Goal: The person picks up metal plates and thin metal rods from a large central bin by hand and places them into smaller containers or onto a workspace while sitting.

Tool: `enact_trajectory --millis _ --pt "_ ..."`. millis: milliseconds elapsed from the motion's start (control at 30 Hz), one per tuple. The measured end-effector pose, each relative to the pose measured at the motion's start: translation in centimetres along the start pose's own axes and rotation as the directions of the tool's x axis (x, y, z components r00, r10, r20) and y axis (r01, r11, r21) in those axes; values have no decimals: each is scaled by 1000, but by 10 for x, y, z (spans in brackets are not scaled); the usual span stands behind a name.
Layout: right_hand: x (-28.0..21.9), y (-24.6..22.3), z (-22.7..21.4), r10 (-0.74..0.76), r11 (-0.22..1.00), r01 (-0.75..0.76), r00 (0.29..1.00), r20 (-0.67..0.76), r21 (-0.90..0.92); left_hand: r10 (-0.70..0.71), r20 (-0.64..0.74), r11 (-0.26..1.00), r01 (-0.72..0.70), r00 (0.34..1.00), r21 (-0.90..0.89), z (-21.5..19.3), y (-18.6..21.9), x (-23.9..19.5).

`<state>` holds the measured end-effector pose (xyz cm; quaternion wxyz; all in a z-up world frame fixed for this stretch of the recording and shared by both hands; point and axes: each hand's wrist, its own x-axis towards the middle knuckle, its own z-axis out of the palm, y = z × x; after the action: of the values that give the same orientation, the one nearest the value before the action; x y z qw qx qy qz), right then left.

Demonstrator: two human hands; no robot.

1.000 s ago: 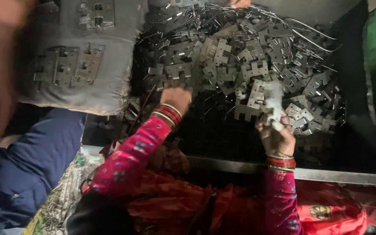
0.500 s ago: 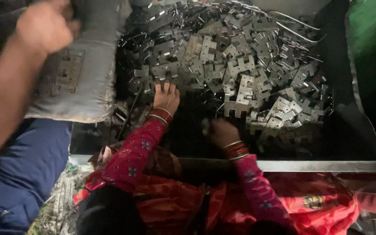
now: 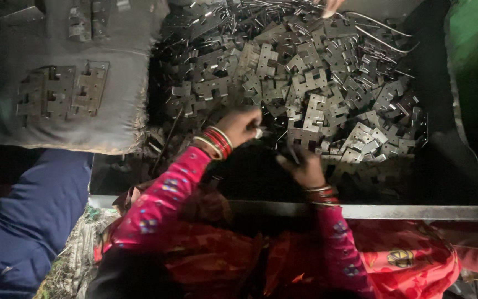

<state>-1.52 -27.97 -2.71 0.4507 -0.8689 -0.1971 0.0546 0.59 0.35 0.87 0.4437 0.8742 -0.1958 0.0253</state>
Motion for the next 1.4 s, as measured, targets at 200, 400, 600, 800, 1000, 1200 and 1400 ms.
enact_trajectory --millis 200,400,600,800,1000,1200,1400 --pt "-7 15 -52 -126 909 217 957 -260 357 -412 96 570 338 906 -749 -71 15 -5" --pt "23 23 -48 485 45 47 872 -63 998 -718 22 282 320 696 -905 -43 22 -7" --pt "17 79 13 -188 927 150 979 -81 -343 -444 -129 880 405 886 -249 56 45 -17" --pt "10 72 72 479 504 -486 845 238 714 -336 -245 932 358 910 52 89 36 -43" --pt "40 37 24 -55 967 35 996 -71 -254 -182 -466 753 428 866 499 -50 41 -39" --pt "55 77 21 -112 632 121 992 63 -766 -232 -839 -13 861 493 509 -192 -34 -90" --pt "59 66 20 -112 631 214 976 186 -746 -206 -884 -90 892 419 443 -214 -51 -121"
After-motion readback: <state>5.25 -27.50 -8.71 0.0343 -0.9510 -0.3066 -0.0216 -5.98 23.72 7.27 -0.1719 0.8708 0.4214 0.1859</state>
